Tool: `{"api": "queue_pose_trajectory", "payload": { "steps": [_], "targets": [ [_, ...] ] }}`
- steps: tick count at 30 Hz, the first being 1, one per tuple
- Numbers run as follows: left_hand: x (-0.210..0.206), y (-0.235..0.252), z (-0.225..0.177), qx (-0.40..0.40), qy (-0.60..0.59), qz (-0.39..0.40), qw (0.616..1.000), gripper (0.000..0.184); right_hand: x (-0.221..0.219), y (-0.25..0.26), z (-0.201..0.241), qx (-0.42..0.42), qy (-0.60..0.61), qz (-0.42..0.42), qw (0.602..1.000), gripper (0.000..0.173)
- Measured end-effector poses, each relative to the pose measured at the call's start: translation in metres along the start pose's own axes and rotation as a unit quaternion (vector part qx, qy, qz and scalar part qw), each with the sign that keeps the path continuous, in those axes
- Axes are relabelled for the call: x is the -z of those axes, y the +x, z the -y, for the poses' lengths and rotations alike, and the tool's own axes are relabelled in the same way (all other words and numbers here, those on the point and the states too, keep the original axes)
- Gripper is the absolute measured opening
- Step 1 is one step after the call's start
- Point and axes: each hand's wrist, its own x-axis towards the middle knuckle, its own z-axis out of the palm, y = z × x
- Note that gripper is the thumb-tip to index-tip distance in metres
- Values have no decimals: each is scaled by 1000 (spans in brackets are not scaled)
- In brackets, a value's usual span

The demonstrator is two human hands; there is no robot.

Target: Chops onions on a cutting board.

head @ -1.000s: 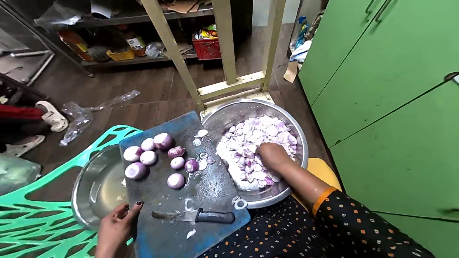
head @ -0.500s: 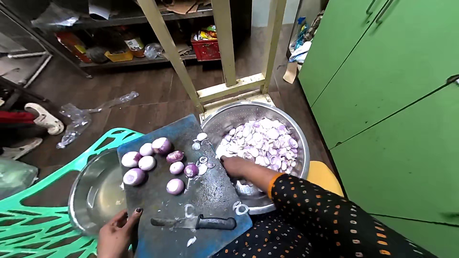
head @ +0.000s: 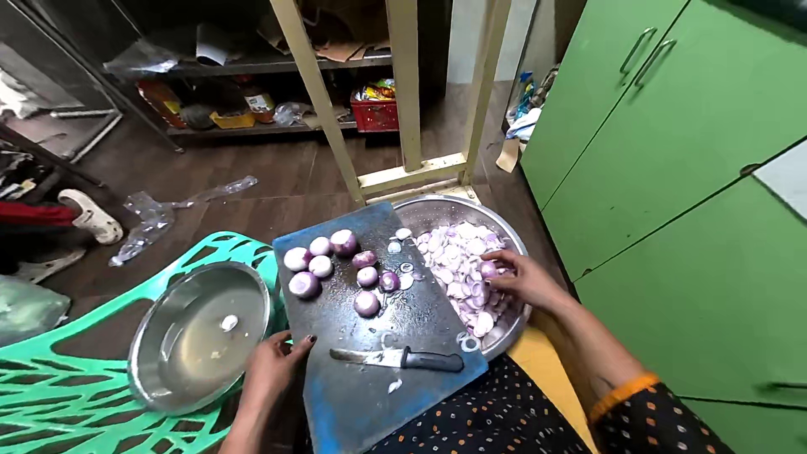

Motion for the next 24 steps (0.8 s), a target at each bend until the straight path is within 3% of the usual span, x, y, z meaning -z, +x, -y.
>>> {"api": "queue_pose_trajectory", "payload": {
  "steps": [3, 5, 9, 13, 16, 18, 21, 24],
  "targets": [
    [-18, -1, -32, -10, 30, 15, 999, 35, 10, -32, 4, 4, 149, 41, 988, 46],
    [-26, -4, -56, -6, 50, 29, 998, 37, 0, -44, 17, 32, 157, 36, 986, 49],
    [-43, -6, -80, -6, 79, 42, 996, 44, -67, -64, 57, 134, -16, 43, 990, 52],
    [-48, -2, -86, -17, 103, 56, 993, 47, -127, -68, 78, 237, -182, 139, 944, 45],
    [-31, -1, -79, -19, 94, 58, 994, 41, -117, -72, 77, 248, -261, 78, 930, 39],
    [-17, -4, -70, -37, 72, 45, 996, 36, -93, -71, 66, 207, -315, 33, 926, 34],
    [-7, -11, -65, -94, 49, 25, 994, 32, -74, -70, 41, 138, -365, 55, 919, 39],
    [-10, -23, -92, -162, 21, 11, 987, 28, -72, -82, 32, 170, -355, 59, 917, 37]
  ]
}}
